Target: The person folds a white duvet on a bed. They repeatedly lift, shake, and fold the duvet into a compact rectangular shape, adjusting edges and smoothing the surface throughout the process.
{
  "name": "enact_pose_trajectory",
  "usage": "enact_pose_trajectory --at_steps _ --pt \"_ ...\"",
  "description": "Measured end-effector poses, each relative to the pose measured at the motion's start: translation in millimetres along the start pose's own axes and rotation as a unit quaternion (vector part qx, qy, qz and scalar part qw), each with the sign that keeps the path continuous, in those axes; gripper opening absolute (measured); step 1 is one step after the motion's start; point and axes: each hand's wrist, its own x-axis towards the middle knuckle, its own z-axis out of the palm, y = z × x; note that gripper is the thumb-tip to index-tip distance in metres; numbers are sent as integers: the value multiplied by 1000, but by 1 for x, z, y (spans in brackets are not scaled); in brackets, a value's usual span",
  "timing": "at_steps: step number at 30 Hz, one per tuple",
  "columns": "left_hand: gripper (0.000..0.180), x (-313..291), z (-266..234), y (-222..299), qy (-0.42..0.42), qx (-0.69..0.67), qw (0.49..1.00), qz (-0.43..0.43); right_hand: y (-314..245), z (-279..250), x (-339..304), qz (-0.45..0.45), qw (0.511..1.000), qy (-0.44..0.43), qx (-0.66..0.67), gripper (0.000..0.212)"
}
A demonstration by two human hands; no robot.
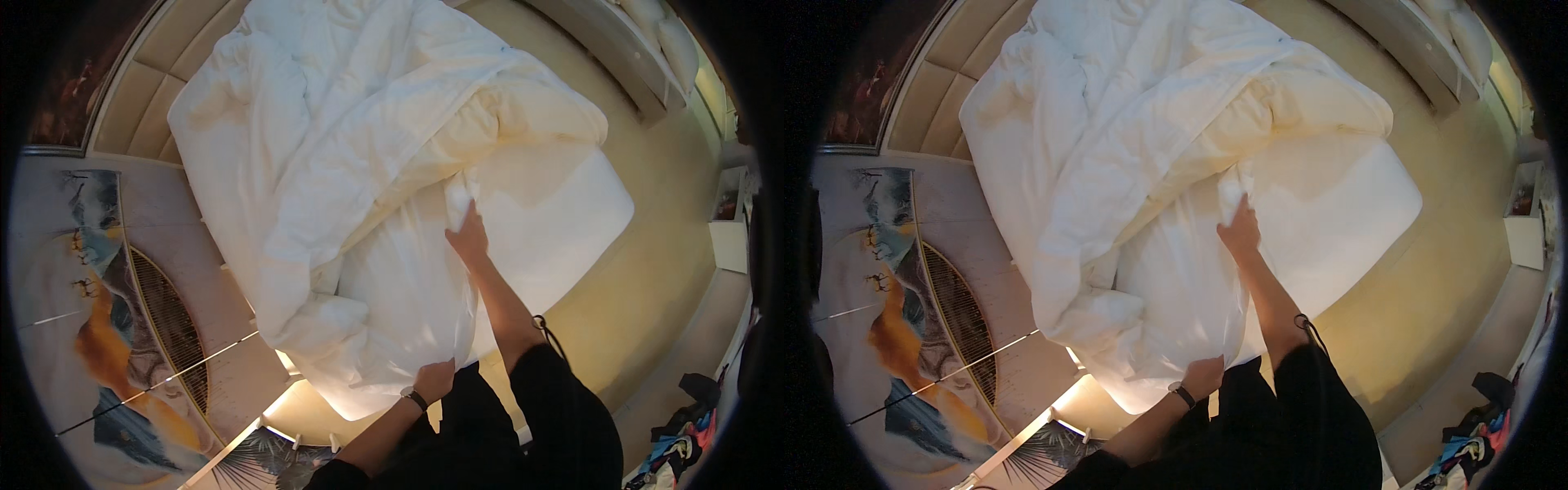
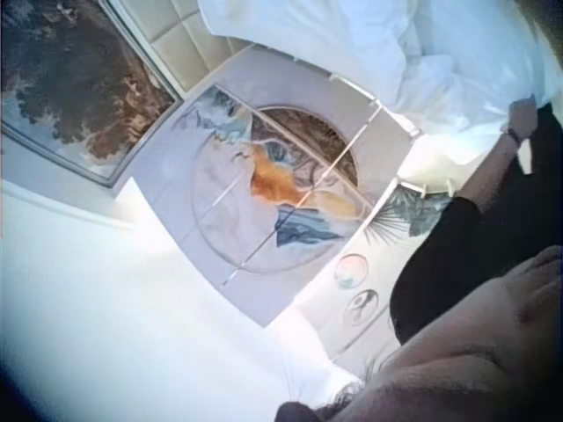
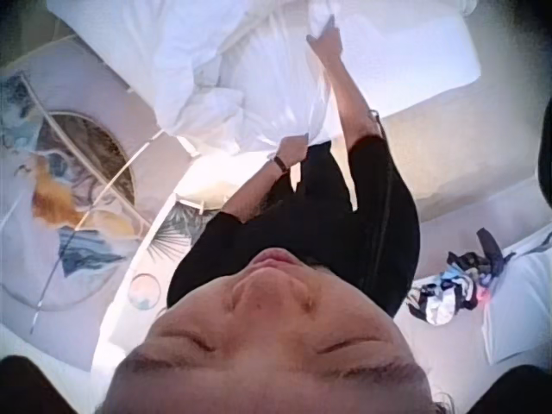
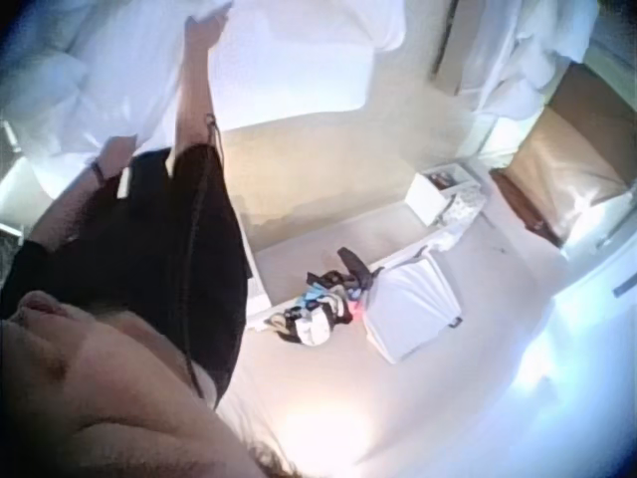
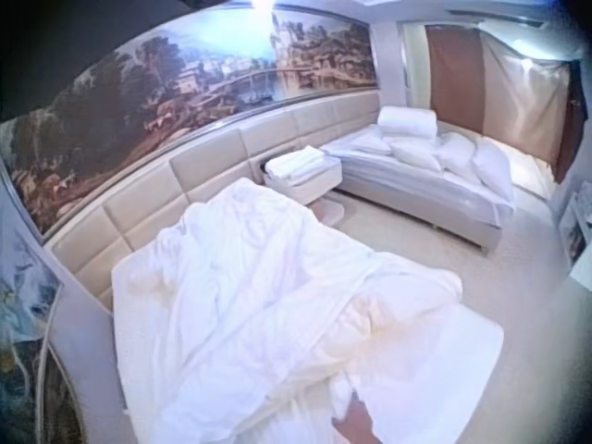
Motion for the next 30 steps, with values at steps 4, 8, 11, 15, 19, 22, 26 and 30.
enact_pose_trajectory --at_steps 4,8,11,15,19,22,26,30 --pt "19 -22 -18 24 -62 -6 998 -18 -19 -24 40 76 991 -86 -68 76" --pt "30 -52 10 21 -115 -123 986 2 160 -56 -14 17 938 102 332 55" --pt "42 -66 58 -9 -173 -309 935 15 363 -53 -93 313 869 111 366 45" --pt "43 -44 59 -39 -304 -282 903 -111 323 -54 -76 270 932 204 127 56" --pt "64 -38 31 -111 363 58 885 -284 162 -70 -19 215 934 283 -38 57" --pt "97 -23 -97 -115 533 147 737 -389 176 -61 8 206 961 175 -65 56" --pt "112 -4 -146 -151 524 106 653 -537 301 -71 -13 179 968 156 -77 44" --pt "111 15 -165 -160 480 -2 604 -636 419 -143 -107 323 901 207 -203 30"
